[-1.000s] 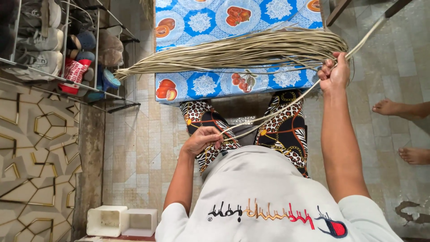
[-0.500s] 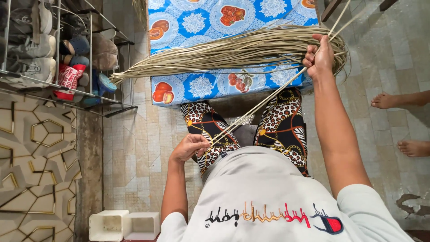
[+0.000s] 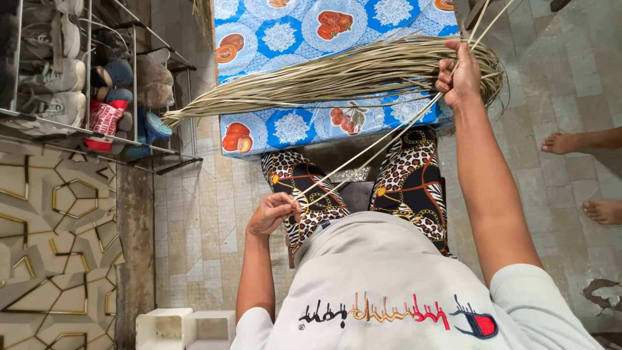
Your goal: The person sits at a table and repeatedly picks up individual dried fibers from a large bundle, separates them, and places them back into the pile. A second person briefly places a stone and cloth on the table, which the person then moves aside before resuming the sorting task.
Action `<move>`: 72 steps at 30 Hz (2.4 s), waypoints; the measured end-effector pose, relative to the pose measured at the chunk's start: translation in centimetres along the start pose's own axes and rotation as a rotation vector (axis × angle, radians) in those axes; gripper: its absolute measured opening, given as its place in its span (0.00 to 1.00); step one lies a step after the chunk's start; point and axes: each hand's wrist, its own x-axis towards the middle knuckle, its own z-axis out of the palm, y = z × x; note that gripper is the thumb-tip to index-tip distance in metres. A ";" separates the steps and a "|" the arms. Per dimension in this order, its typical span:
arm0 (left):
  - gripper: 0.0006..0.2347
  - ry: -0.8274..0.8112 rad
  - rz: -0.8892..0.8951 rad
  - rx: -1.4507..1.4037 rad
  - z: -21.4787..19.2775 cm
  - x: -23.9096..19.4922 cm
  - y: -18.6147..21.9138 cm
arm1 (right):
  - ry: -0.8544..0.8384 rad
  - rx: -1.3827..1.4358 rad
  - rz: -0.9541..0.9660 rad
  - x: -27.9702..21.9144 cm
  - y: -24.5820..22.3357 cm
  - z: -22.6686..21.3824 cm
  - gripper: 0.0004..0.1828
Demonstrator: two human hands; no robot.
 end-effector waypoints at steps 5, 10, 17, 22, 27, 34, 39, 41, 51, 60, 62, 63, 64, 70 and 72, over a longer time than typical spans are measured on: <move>0.01 0.034 -0.026 0.023 -0.3 0.2 -0.6 | -0.001 0.000 -0.017 0.1 -0.1 -0.5 0.17; 0.02 0.034 -0.058 0.000 -1.7 0.7 -0.6 | -0.023 0.026 -0.042 0.5 -0.1 -1.3 0.17; 0.03 0.120 -0.168 0.096 -2.5 0.3 -0.2 | 0.015 0.073 -0.056 1.4 -1.3 -1.7 0.18; 0.07 -0.022 0.002 0.011 -2.1 -0.8 0.0 | 0.045 0.064 -0.062 1.6 -2.2 -1.8 0.19; 0.04 0.121 -0.210 0.179 -1.8 -1.0 0.5 | 0.046 0.066 -0.058 1.7 -2.9 -1.7 0.19; 0.04 0.188 -0.192 0.193 -2.5 -0.5 0.9 | 0.044 0.114 -0.040 3.8 -2.3 -3.7 0.20; 0.05 0.285 -0.134 0.249 -2.9 -0.2 1.3 | 0.016 0.164 -0.047 4.1 -2.5 -4.3 0.20; 0.05 0.277 -0.154 0.233 -3.1 -0.2 1.7 | -0.005 0.184 -0.043 4.5 -2.3 -4.8 0.20; 0.07 0.352 -0.268 0.276 -4.3 0.1 1.9 | -0.031 0.200 -0.008 4.8 -1.3 -4.7 0.20; 0.07 0.488 -0.230 0.183 -4.1 0.7 -0.4 | 0.130 0.438 -0.001 4.5 -1.8 -3.3 0.43; 0.07 0.495 -0.231 0.196 -3.4 1.3 0.0 | 0.247 0.055 -0.089 7.0 1.2 -7.6 0.46; 0.07 0.498 -0.238 0.210 -3.0 1.6 0.2 | 0.369 -0.323 -0.175 8.2 2.7 -9.8 0.52; 0.07 0.499 -0.235 0.209 -2.3 2.1 0.9 | 0.367 -0.323 -0.176 6.1 3.2 -9.6 0.52; 0.08 0.483 -0.168 0.226 -1.6 5.4 2.2 | -0.094 -0.892 -0.534 -13.1 9.6 2.0 0.19; 0.08 0.451 -0.168 0.272 -0.9 6.1 2.9 | -0.623 -0.307 0.407 -17.7 13.0 6.3 0.16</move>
